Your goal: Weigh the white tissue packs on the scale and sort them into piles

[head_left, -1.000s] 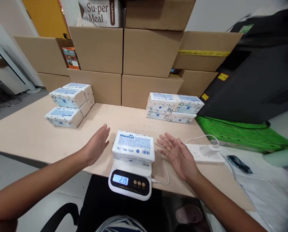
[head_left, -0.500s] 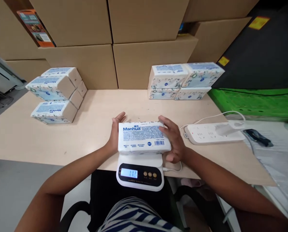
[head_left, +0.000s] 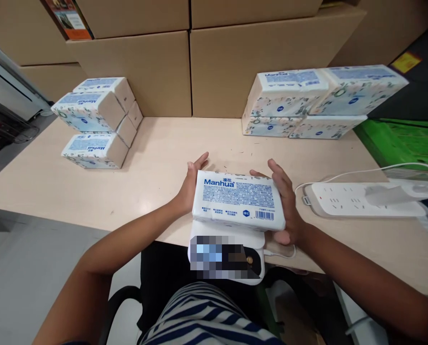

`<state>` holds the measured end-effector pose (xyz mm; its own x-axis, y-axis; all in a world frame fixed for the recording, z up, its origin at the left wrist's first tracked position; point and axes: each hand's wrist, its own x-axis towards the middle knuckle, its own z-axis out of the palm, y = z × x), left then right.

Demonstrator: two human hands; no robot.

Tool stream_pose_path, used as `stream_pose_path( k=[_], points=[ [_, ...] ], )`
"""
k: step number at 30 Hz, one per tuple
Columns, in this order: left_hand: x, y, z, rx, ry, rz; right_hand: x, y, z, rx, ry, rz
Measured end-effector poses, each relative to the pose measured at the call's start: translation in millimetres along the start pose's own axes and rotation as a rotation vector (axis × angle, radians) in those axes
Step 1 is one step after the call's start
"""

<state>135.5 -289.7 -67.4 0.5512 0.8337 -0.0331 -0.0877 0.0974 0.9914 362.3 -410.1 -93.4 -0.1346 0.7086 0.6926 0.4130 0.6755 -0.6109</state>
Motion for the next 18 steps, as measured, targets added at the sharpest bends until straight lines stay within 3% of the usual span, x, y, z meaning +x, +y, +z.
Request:
stream_pose_path(
  k=[5, 12, 18],
  points=[
    [-1.4, 1.4, 1.2, 0.03, 0.017, 0.013, -1.5, -0.3, 1.3, -0.018, 0.048, 0.0],
    [-2.3, 0.4, -0.4, 0.024, 0.071, 0.045, -7.3, 0.0, 0.4, -0.107, 0.082, 0.189],
    [-1.4, 6.8, 0.9, 0.021, 0.064, 0.057, -12.3, 2.8, -1.1, -0.096, 0.083, 0.204]
  ],
)
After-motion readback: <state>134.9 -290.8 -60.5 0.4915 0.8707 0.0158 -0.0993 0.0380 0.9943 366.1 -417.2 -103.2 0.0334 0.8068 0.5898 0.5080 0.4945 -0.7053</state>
